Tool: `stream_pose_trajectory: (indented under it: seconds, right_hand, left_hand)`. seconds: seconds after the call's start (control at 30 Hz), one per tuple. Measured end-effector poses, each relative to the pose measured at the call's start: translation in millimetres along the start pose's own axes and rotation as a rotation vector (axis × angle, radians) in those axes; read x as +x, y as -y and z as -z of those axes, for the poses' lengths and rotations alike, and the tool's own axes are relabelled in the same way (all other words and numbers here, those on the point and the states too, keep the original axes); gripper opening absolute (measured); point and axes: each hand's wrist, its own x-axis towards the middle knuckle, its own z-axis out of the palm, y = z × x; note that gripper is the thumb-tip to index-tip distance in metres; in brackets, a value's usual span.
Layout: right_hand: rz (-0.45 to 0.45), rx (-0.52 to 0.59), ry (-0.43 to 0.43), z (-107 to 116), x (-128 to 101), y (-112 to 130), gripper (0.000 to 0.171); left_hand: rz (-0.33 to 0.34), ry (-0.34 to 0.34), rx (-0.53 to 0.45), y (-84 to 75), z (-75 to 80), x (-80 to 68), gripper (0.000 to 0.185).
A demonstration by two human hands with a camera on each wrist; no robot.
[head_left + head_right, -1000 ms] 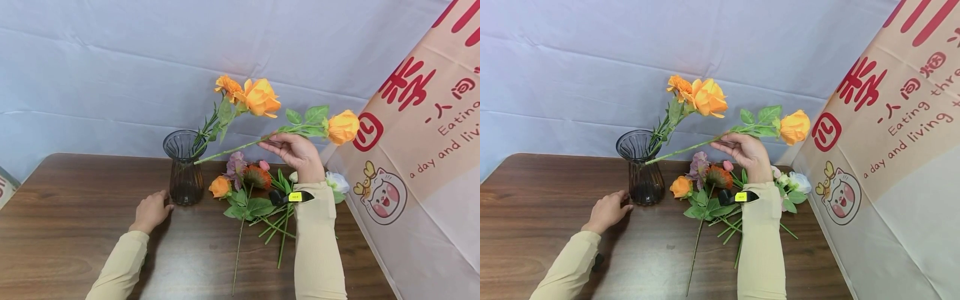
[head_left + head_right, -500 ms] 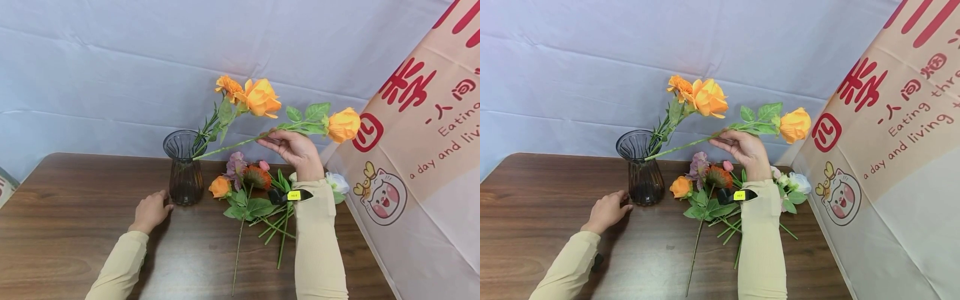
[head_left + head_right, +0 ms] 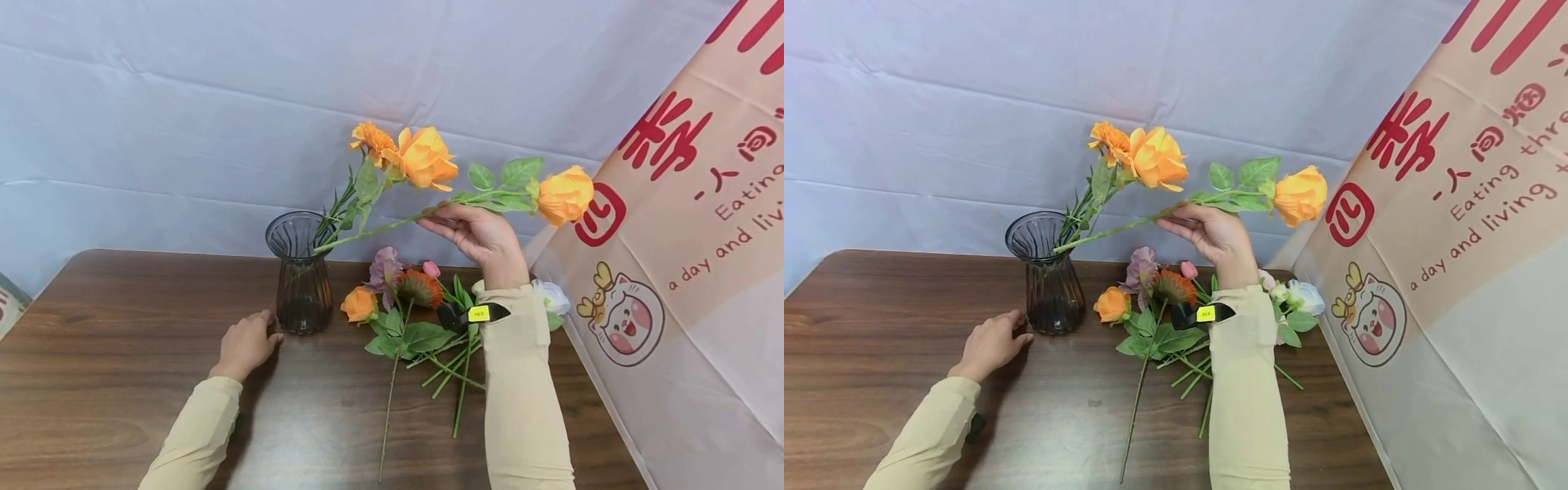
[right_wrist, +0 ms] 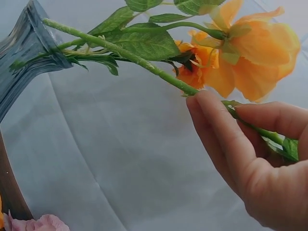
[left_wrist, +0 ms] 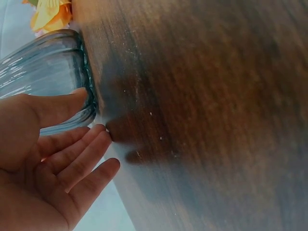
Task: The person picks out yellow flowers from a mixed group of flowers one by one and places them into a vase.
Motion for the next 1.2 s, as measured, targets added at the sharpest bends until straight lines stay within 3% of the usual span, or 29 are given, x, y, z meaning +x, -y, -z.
stream_pose_trajectory:
  seconds: [0.3,0.77,1.2]
  right_hand:
    - [-0.011,-0.069,0.015,-7.7,4.2,-4.1,0.026]
    - [0.111,-0.311,0.157,-13.6,11.3,-19.6,0.034]
    - [0.090,-0.562,0.130,-27.0,16.5,-36.3,0.023]
  left_hand:
    - [0.001,0.000,0.002,-0.3,0.5,0.4,0.042]
    - [0.001,-0.017,0.002,0.1,-2.7,0.9,0.040]
    - [0.013,-0.009,0.000,-0.4,-1.3,0.9,0.038]
